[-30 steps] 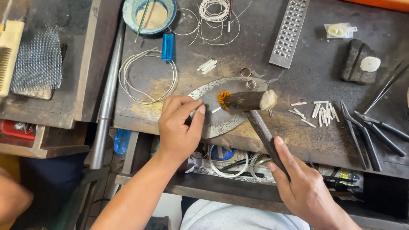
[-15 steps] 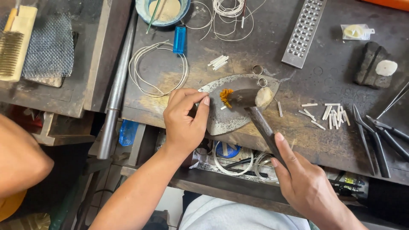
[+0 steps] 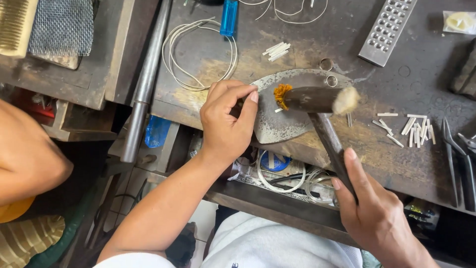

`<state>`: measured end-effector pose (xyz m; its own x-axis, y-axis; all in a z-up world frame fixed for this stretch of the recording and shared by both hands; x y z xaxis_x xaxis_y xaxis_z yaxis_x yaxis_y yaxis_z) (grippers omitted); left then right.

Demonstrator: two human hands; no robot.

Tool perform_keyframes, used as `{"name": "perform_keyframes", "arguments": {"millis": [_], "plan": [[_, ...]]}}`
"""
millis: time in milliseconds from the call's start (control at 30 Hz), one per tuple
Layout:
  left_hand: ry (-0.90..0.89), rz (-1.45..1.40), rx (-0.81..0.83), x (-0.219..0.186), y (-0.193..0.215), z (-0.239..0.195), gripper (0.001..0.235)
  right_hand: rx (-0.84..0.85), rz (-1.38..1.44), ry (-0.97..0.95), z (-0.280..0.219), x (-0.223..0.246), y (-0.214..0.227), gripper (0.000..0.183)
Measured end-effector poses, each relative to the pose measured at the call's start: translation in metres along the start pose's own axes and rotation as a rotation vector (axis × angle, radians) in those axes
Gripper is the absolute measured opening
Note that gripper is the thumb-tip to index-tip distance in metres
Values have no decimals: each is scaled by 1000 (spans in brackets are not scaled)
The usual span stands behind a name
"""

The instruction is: The person repeatedly hammers small white metal rods on a metal anvil using a hammer with a yellow cloth-wrapped head. The person holds each rod with the left hand and strikes it multiple times with the right hand, then places the finished pieces on the workbench.

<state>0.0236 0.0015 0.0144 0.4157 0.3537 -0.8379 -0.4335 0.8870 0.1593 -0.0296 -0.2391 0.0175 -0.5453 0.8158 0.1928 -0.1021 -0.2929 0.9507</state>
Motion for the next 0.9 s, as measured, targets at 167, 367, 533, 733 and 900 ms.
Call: {"name": "perform_keyframes", "arguments": {"millis": [167, 367, 533, 733, 900], "plan": [[14, -3, -4, 0, 0, 1, 9, 17, 8, 59, -3, -2, -9, 54], [26, -7, 9, 2, -2, 1, 10, 8, 10, 79, -1, 1, -2, 52], [22, 9, 28, 1, -1, 2, 10, 69, -20, 139, 2, 2, -6, 58], [-170, 112, 228, 0, -10, -5, 11, -55, -37, -17, -18, -11, 0, 54], [-256, 237, 355, -7, -13, -5, 4, -83, -97, -134, -26, -27, -4, 58]]}}
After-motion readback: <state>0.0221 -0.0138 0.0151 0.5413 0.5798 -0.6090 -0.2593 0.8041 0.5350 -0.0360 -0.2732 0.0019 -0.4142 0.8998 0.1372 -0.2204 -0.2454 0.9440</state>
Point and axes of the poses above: each hand's wrist, its own z-axis towards the middle knuckle, its own y-axis out of the back of the hand, x = y × z, the point moved 3 cm from there along z, towards the middle knuckle, and after that the axes turned 11 degrees about -z, right-handed, at the moved point
